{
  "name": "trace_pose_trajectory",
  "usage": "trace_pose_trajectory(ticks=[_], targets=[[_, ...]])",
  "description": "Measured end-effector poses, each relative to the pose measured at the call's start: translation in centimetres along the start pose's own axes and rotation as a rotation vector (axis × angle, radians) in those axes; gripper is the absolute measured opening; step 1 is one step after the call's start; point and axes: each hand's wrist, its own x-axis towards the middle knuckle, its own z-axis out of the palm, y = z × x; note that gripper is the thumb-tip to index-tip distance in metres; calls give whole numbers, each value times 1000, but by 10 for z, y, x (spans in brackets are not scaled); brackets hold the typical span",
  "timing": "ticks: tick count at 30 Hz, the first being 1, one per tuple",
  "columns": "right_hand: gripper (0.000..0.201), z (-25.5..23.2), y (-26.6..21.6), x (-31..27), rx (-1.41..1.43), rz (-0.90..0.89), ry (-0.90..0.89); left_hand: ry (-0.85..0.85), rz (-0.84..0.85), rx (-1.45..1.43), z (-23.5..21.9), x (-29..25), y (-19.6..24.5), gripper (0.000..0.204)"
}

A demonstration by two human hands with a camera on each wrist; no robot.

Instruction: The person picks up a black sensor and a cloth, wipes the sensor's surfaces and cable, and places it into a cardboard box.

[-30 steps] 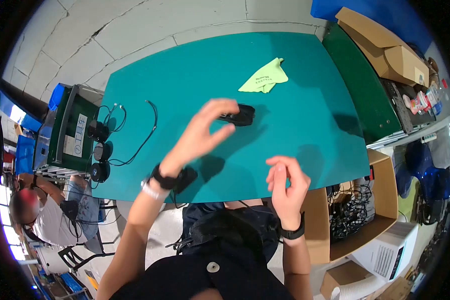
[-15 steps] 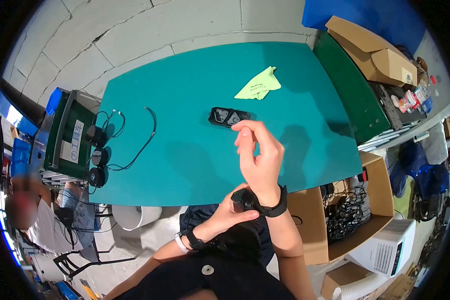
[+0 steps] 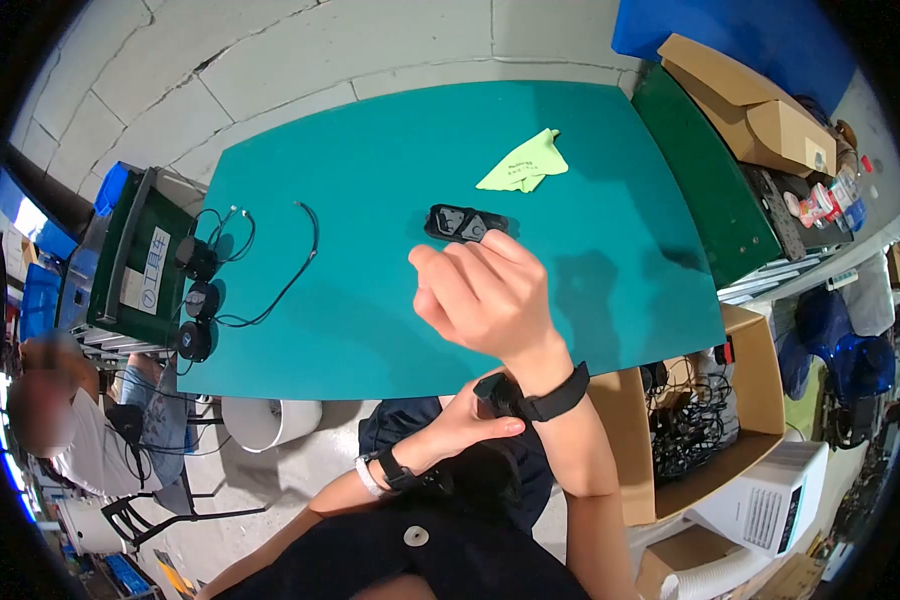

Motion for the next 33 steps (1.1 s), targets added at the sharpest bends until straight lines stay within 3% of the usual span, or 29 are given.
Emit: trace_pose_trajectory(ticks=[3, 5, 7, 9, 11, 12, 13, 15, 17, 18, 19, 21, 23, 25, 27, 29, 31, 32, 33], targets=[[13, -2, -11, 0, 198, 156, 30, -23, -75, -58, -4, -3, 6, 53], [12, -4, -14, -8, 205, 255, -171, -42, -95, -57, -9, -3, 21, 56], [13, -16, -16, -18, 169, 309, -223, 100, 165, 9, -18, -3, 49, 56], [16, -18, -34, -26, 139, 368, -276, 253, 489, 270, -30, 1, 87, 49], [22, -21, -54, -31, 460, 593, -196, 314, 622, 321, -37, -7, 116, 43], [34, -25, -62, -35, 504, 614, -324, 375, 707, 411, -41, -9, 123, 39], [48, -19, -71, -42, 638, 659, -342, 419, 769, 421, -38, -14, 133, 35], [62, -14, -86, -40, 824, 707, -575, 471, 867, 427, -39, -20, 142, 33], [71, 1, -96, -53, 1020, 698, -679, 486, 922, 399, -37, -25, 147, 32], [71, 8, -97, -56, 1193, 722, -705, 506, 976, 373, -36, -27, 149, 31], [71, 12, -101, -60, 1195, 708, -709, 509, 988, 377, -36, -30, 150, 31], [65, 19, -111, -69, 1476, 950, -756, 588, 1102, 299, -34, -35, 155, 30], [56, 33, -124, -89, 1436, 918, -620, 696, 1195, 387, -43, -40, 156, 26], [51, 38, -124, -97, 1384, 972, -752, 913, 1242, 728, -47, -44, 157, 21], [46, 41, -124, -96, 1399, 1060, -807, 1073, 1307, 1479, -54, -51, 163, 23], [45, 48, -124, -100, 1518, 1061, -783, 982, 1277, 1722, -57, -50, 159, 28], [43, 54, -123, -97, 1624, 1148, -786, 893, 1292, 1791, -61, -47, 158, 31], [46, 58, -126, -97, 1643, 1180, -741, 941, 1304, 1825, -60, -44, 160, 31], [49, 57, -115, -98, 1388, 1041, -956, 906, 1333, 1801, -57, -40, 162, 30]])
